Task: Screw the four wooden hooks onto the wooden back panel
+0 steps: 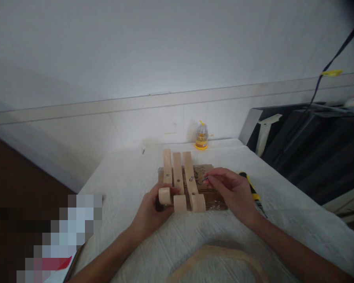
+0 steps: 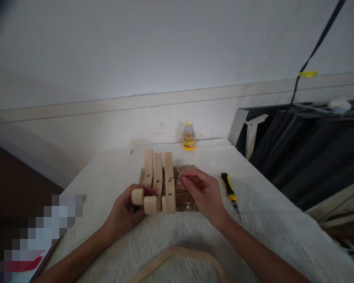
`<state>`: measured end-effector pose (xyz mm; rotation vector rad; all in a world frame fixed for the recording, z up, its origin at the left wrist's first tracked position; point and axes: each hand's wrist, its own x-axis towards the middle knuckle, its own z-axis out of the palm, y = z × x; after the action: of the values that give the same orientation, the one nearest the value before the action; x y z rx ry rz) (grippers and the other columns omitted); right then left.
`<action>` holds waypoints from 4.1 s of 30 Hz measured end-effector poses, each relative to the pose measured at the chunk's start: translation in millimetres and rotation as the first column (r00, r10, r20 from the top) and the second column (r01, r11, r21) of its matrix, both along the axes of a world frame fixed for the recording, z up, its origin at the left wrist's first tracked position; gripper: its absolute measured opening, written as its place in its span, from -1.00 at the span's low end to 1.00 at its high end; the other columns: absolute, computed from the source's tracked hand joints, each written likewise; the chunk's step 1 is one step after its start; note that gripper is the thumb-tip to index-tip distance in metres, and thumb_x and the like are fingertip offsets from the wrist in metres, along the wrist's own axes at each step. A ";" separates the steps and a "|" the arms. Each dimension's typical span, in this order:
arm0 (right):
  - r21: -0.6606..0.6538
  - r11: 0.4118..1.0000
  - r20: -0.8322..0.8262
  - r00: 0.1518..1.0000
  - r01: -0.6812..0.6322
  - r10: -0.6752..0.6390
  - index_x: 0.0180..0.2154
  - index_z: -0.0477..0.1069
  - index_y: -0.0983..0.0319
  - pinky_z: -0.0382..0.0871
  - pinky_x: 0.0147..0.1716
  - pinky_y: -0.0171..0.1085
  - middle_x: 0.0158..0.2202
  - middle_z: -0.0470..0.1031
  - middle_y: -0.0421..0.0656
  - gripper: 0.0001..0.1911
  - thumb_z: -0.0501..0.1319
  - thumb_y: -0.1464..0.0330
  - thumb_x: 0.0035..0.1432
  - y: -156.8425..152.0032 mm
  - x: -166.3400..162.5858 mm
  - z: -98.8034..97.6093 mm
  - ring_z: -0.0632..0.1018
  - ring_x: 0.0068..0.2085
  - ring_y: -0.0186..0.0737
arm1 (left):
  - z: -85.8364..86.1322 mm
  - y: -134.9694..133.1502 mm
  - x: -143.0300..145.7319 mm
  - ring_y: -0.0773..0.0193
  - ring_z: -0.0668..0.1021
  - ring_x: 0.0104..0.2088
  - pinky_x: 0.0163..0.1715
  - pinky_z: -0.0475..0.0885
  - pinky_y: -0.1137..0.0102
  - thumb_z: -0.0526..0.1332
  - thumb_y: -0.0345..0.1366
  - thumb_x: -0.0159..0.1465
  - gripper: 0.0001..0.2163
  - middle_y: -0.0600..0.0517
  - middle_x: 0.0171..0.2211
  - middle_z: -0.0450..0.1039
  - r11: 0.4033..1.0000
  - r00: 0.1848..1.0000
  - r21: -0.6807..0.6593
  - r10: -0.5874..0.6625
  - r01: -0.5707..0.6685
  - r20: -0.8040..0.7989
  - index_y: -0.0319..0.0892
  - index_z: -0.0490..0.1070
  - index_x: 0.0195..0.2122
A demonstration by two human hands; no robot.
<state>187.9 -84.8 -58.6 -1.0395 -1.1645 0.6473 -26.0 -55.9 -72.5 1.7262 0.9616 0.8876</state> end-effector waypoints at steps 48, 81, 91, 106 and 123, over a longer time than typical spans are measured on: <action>0.468 0.838 0.692 0.707 -0.281 -0.149 -0.29 0.46 0.34 0.55 -0.29 -0.33 -0.36 0.61 -0.05 -0.86 0.12 0.54 0.17 -4.2 -3.5 -11.9 0.59 -0.30 -0.28 | 10.3 -0.1 -7.3 0.32 0.55 -0.34 -0.33 0.49 0.48 0.19 -0.53 0.11 -0.84 0.03 -0.40 0.47 0.723 0.997 0.687 -0.026 0.072 -0.077 -0.15 0.35 -0.31; 0.216 0.976 0.514 0.849 0.014 -0.125 -0.18 0.48 0.17 0.46 -0.14 -0.22 -0.22 0.53 -0.12 -0.78 0.12 0.44 0.16 8.2 7.0 -12.7 0.53 -0.16 -0.27 | 5.1 0.8 -8.6 0.33 0.48 -0.37 -0.40 0.40 0.43 0.28 -0.36 0.09 -0.87 0.04 -0.37 0.41 0.950 0.994 0.313 0.020 0.014 -0.105 -0.18 0.36 -0.34; -0.090 0.978 0.594 0.799 0.186 -0.097 -0.14 0.39 0.25 0.37 -0.05 -0.17 -0.09 0.51 -0.04 -0.60 0.01 0.11 0.20 37.3 31.5 -31.5 0.51 -0.05 -0.18 | 6.1 10.4 -12.4 0.26 0.49 -0.27 -0.28 0.41 0.37 0.31 -0.33 0.04 -0.79 -0.04 -0.28 0.44 0.962 0.996 0.266 -0.036 0.058 -0.086 -0.21 0.38 -0.29; -0.078 0.902 0.912 0.397 0.424 -0.108 -0.36 0.36 0.20 0.21 -0.52 -0.28 -0.56 0.44 -0.19 -0.81 0.06 0.25 0.15 -42.1 45.6 7.9 0.47 -0.53 -0.22 | -0.4 27.7 -6.4 0.25 0.50 -0.26 -0.23 0.43 0.29 0.23 -0.23 0.06 -0.70 -0.07 -0.20 0.42 0.976 0.974 -0.009 0.219 -0.219 0.064 -0.22 0.24 -0.22; 0.260 0.880 -0.125 0.918 0.397 -0.378 0.04 0.14 -0.01 0.14 -0.72 -0.40 -0.48 0.36 -0.31 -0.46 0.25 0.29 0.02 -12.3 43.7 58.9 0.34 -0.58 -0.36 | -8.0 18.7 -18.9 0.24 0.48 -0.22 -0.17 0.36 0.30 0.07 -0.30 0.16 -0.80 -0.01 -0.30 0.47 0.830 0.863 0.308 0.349 -0.466 0.366 -0.20 0.39 -0.22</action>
<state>231.6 -97.1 0.3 -0.9604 -0.9162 0.1904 -44.9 -37.2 -80.6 1.6558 1.0209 1.6715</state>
